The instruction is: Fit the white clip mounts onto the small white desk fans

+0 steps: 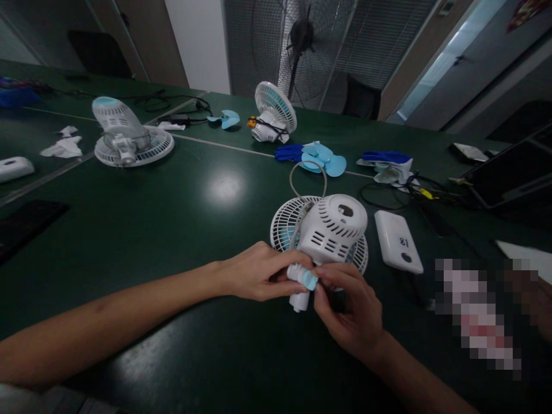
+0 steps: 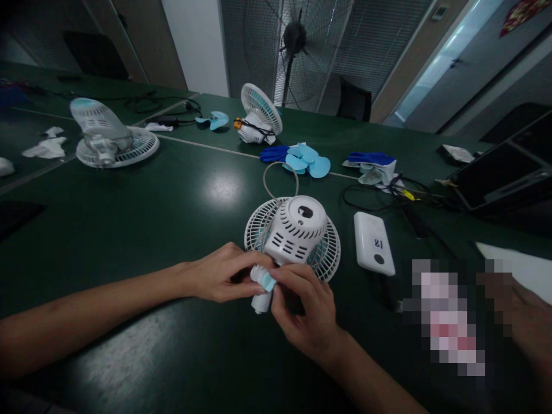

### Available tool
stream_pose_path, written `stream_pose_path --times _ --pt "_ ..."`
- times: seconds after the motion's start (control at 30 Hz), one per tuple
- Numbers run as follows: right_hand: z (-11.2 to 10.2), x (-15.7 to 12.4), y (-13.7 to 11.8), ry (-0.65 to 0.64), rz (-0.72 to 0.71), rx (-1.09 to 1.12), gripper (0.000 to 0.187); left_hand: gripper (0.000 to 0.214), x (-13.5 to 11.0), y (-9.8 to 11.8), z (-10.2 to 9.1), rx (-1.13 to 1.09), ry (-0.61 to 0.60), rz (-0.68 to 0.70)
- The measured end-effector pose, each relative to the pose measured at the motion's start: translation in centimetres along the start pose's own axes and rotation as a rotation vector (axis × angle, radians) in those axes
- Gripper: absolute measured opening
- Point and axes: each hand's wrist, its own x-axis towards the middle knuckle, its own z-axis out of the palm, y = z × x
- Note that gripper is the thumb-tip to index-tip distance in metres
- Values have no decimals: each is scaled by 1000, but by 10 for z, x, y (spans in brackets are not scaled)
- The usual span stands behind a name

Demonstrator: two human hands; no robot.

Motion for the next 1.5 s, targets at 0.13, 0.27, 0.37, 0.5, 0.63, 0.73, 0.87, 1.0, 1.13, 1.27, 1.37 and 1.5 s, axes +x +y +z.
stream_pose_path --times 0.13,0.27,0.37,0.5,0.63,0.73,0.87,1.0,1.13,1.27,1.37,1.5 --pt "0 1 -1 7 6 -6 43 34 0 0 0 10 1 4" --pt "0 1 -4 -19 33 22 39 35 -1 -1 1 11 13 6" --pt "0 1 -5 -6 41 16 36 34 -1 -1 1 6 9 5" --pt "1 2 -5 -4 42 -24 29 33 0 -1 0 7 5 2" --pt "1 2 -7 0 49 -42 26 33 0 -1 0 18 2 2" --pt "1 2 -8 12 53 -46 24 34 0 -1 0 20 1 1" --pt "3 2 -11 9 58 -96 22 34 0 0 0 11 -6 -8" --pt "4 1 -13 12 21 -144 22 31 1 1 -1 -13 -13 -6" --pt "5 1 -13 19 14 -112 25 31 1 2 -1 -24 -16 -5" --pt "3 0 -12 5 32 -50 28 32 0 0 0 -27 -8 -5" --pt "1 -2 -14 -21 46 31 37 32 -1 -1 0 -34 -7 -5" --pt "-1 -5 -14 -9 -21 56 50 32 -1 0 -1 -30 -3 -3"
